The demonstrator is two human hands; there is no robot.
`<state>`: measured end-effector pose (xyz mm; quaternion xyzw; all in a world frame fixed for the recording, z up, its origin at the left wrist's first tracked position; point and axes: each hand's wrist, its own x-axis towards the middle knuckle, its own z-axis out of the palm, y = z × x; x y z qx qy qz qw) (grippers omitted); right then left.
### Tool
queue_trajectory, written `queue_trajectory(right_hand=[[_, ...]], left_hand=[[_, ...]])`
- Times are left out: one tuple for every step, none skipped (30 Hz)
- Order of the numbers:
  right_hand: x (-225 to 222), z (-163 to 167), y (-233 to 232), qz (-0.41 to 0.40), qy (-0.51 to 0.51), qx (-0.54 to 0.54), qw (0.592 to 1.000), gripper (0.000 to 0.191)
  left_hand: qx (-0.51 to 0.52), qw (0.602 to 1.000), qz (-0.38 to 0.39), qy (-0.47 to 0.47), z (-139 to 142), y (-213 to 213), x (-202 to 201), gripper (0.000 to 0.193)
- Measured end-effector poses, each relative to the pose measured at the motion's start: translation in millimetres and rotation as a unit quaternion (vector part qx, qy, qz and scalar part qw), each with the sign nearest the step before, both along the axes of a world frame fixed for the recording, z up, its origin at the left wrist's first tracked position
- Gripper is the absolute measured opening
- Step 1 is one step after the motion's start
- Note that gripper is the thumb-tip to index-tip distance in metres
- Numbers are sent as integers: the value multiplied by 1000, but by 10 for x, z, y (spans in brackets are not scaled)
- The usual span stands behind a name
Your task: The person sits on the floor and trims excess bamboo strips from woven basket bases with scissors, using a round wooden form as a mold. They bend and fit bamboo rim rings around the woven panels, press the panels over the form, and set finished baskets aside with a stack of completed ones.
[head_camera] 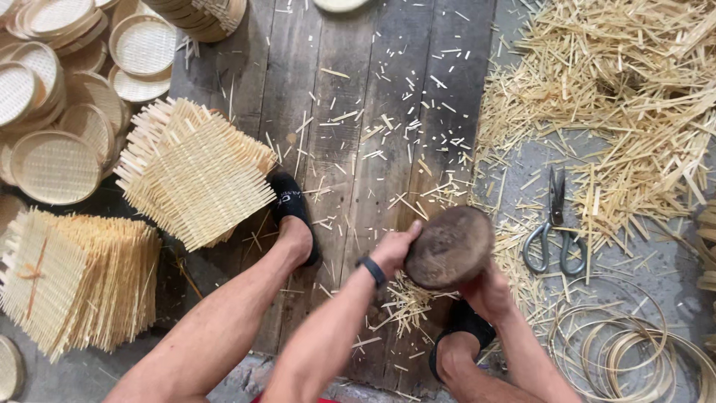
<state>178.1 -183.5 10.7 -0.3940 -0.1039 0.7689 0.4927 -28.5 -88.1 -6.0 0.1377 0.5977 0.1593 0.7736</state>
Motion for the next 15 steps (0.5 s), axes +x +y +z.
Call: queue_trajectory(right_hand=[[-61,12,58,7,-13,-16,1000,70],[-100,14,108,14,-26,-32,999,72],[-133,2,150,22,-36,-41,998,71],[-153,-27,189,30,-46,-49,997,71],[-169,-66,222,39,-56,-54,996,72],[-203,-122,248,45,-122,-51,990,61],[-230,-182,264,51,-187,-48,980,50],[-263,-247,273,55,-250,-43,966,40],[-291,-308,273,43,-246,-43,967,36],[-306,-360,263,32,-243,-42,969,33],[-320,-407,252,20,-239,-42,970,31],[-315,-444,239,29,-249,-60,966,31],[-305,-473,226,38,-260,-78,962,31],[-285,-493,205,47,-270,-98,957,33],[-263,-510,188,45,-272,-101,956,32]], left_hand=[[52,996,73,14,-31,-77,15,46],[104,983,145,29,-60,-117,2,44],[155,963,217,44,-79,-137,-33,43],[194,962,185,51,-89,-119,-110,43],[235,958,152,60,-80,-52,-231,44],[273,952,119,70,-50,12,-373,44],[298,939,30,170,-13,63,-509,43],[316,908,-61,268,31,130,-655,43],[328,860,-151,360,94,227,-827,44],[492,743,-158,426,184,358,-1068,50],[633,591,-164,473,295,472,-1323,58],[566,635,-129,510,408,513,-1548,59],[494,674,-93,541,538,558,-1816,61],[507,407,-191,735,651,682,-2049,83],[461,347,-205,791,772,741,-2292,81]])
